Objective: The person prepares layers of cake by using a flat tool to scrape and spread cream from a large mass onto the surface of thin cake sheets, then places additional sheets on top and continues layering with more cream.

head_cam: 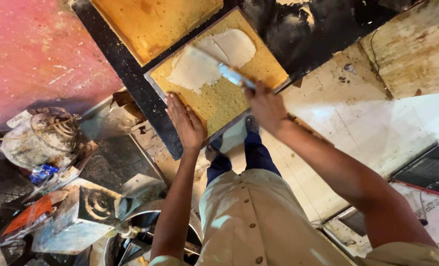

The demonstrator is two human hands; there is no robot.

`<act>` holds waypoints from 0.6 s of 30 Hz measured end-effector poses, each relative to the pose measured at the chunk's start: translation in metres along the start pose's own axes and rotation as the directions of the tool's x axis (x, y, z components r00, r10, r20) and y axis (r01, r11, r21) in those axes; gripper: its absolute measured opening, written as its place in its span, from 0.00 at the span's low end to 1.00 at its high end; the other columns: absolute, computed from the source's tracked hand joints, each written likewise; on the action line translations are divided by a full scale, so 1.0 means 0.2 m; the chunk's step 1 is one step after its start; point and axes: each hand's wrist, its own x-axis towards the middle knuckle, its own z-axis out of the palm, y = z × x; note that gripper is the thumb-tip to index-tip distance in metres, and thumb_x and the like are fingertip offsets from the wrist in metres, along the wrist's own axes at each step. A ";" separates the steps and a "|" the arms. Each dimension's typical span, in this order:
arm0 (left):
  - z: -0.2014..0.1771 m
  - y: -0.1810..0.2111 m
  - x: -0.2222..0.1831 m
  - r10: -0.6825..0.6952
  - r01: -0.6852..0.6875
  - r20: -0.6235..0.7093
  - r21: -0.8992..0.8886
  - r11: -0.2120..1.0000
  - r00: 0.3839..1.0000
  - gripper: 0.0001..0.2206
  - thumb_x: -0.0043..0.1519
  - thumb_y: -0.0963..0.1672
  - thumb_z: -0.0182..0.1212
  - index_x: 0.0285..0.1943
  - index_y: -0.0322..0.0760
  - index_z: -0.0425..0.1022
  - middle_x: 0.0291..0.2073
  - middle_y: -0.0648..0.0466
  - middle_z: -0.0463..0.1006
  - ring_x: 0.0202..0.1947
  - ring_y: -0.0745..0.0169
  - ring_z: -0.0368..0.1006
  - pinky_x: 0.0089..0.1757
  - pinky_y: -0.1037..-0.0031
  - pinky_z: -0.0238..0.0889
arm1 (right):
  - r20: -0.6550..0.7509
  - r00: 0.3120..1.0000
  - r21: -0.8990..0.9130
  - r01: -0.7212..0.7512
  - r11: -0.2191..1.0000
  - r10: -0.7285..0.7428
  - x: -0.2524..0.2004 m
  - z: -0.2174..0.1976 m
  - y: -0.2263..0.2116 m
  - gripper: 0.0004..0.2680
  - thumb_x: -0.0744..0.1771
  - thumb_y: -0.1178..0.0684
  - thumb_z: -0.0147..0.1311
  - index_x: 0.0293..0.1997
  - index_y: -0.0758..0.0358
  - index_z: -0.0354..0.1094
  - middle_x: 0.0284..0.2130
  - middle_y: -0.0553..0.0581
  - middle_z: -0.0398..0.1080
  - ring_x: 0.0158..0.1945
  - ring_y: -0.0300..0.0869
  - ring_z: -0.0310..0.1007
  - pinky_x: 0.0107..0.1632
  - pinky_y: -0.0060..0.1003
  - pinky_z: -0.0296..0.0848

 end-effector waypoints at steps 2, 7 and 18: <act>-0.01 0.01 -0.01 -0.011 0.011 0.006 0.008 1.000 1.000 0.26 0.74 0.43 0.39 0.82 0.27 0.44 0.80 0.37 0.45 0.81 0.40 0.39 0.74 0.52 0.29 | -0.136 0.990 -0.076 -0.059 0.995 0.048 0.00 -0.02 0.10 0.15 0.68 0.59 0.48 0.64 0.60 0.66 0.47 0.71 0.68 0.38 0.61 0.76 0.29 0.52 0.76; -0.01 0.02 -0.01 0.009 -0.008 -0.009 0.019 1.000 1.000 0.26 0.74 0.43 0.39 0.82 0.28 0.45 0.80 0.37 0.46 0.81 0.40 0.39 0.74 0.52 0.30 | -0.065 0.964 0.174 -0.242 0.955 0.256 -0.03 -0.05 0.21 0.16 0.64 0.62 0.51 0.59 0.59 0.71 0.49 0.71 0.72 0.41 0.60 0.77 0.42 0.55 0.77; -0.01 0.02 0.00 0.003 -0.003 -0.020 0.013 1.000 1.000 0.26 0.74 0.43 0.40 0.81 0.27 0.46 0.80 0.36 0.48 0.81 0.40 0.41 0.74 0.53 0.32 | 0.043 0.957 0.678 -0.239 0.695 0.287 -0.17 -0.12 0.03 0.11 0.67 0.62 0.49 0.52 0.62 0.75 0.42 0.65 0.74 0.40 0.49 0.76 0.46 0.44 0.77</act>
